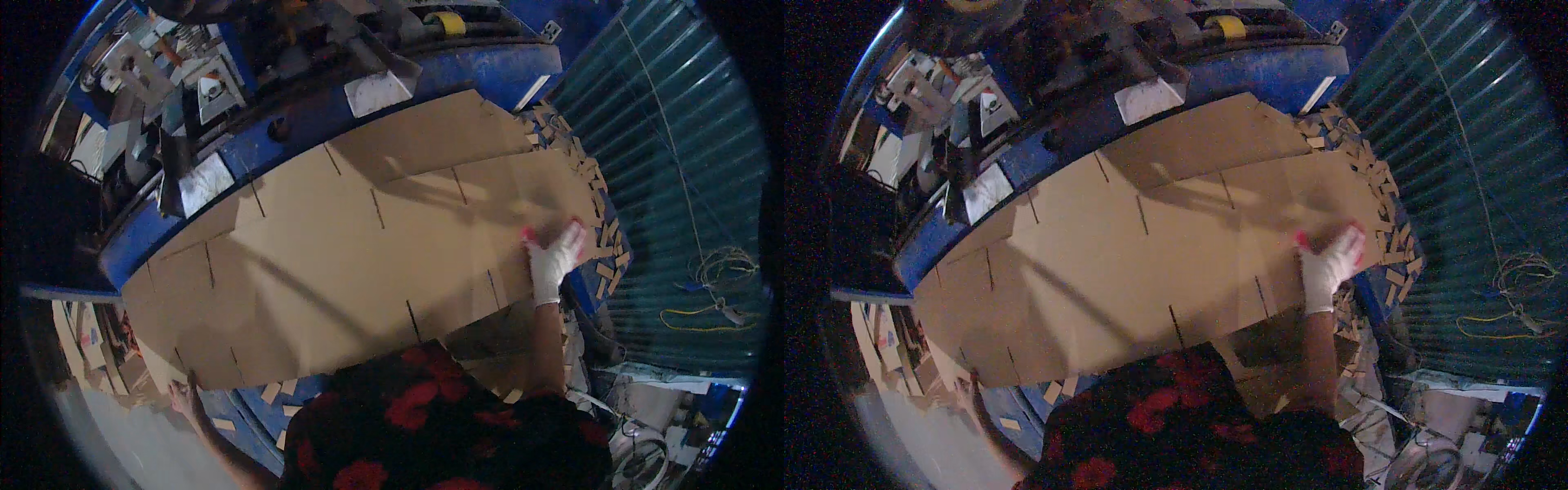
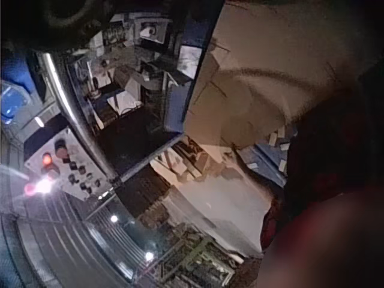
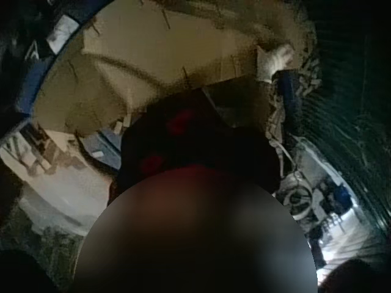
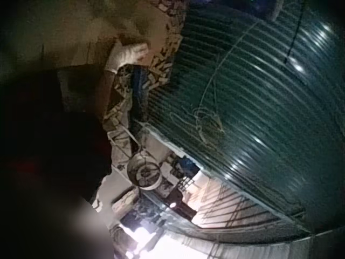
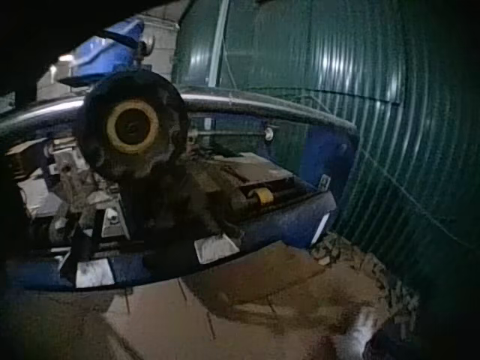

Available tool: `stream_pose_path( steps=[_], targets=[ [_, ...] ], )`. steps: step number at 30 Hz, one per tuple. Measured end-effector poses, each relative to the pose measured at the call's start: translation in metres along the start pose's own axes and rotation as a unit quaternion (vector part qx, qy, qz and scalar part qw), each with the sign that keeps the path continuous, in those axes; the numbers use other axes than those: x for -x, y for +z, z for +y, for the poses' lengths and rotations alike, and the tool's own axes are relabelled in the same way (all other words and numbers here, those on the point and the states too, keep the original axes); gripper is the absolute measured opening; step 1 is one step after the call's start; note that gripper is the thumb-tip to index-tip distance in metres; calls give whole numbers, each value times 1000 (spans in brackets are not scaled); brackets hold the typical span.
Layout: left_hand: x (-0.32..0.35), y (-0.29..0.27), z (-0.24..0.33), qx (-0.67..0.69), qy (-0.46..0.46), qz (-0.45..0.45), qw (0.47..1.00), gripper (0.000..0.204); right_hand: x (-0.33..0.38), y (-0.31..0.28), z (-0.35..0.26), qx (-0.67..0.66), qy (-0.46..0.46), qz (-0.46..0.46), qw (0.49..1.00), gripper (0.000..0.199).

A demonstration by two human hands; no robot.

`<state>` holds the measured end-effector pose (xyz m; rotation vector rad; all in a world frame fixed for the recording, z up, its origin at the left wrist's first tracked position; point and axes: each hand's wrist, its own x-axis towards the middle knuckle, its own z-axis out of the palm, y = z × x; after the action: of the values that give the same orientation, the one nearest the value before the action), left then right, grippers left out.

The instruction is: The person folds flat cardboard sheets into box shapes using a blue machine. They repeatedly place sheets onto the machine, fold the flaps, and remove the formed boxes, stacking them nearby.

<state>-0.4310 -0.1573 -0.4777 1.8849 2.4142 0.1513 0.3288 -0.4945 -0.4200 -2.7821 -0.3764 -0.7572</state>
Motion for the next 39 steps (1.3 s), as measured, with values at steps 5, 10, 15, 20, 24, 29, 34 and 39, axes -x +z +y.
stream_pose_path(
  steps=[5,10,15,20,24,29,34,39],
  targets=[
    [9,2,25,95,9,36,995,84,16,38,88,-384,200,-93,896,80],
    [19,-9,56,400,-70,-41,913,54,3,-2,71,-707,312,-113,625,56],
    [53,-75,90,161,92,177,967,49,-10,-98,-21,-808,9,-31,588,56],
    [116,-102,160,457,284,49,841,52,66,-131,-120,-403,-502,-243,726,57],
    [131,-81,209,338,428,5,838,68,103,-103,-177,-161,-705,-189,664,43],
    [138,-56,227,50,492,36,868,64,106,-84,-173,-209,-701,-167,661,29],
    [139,-53,232,-10,480,29,877,57,107,-64,-167,-266,-647,-141,700,30],
    [131,-68,238,31,477,-4,878,56,99,-69,-171,-264,-658,-79,701,31]
  ],
)
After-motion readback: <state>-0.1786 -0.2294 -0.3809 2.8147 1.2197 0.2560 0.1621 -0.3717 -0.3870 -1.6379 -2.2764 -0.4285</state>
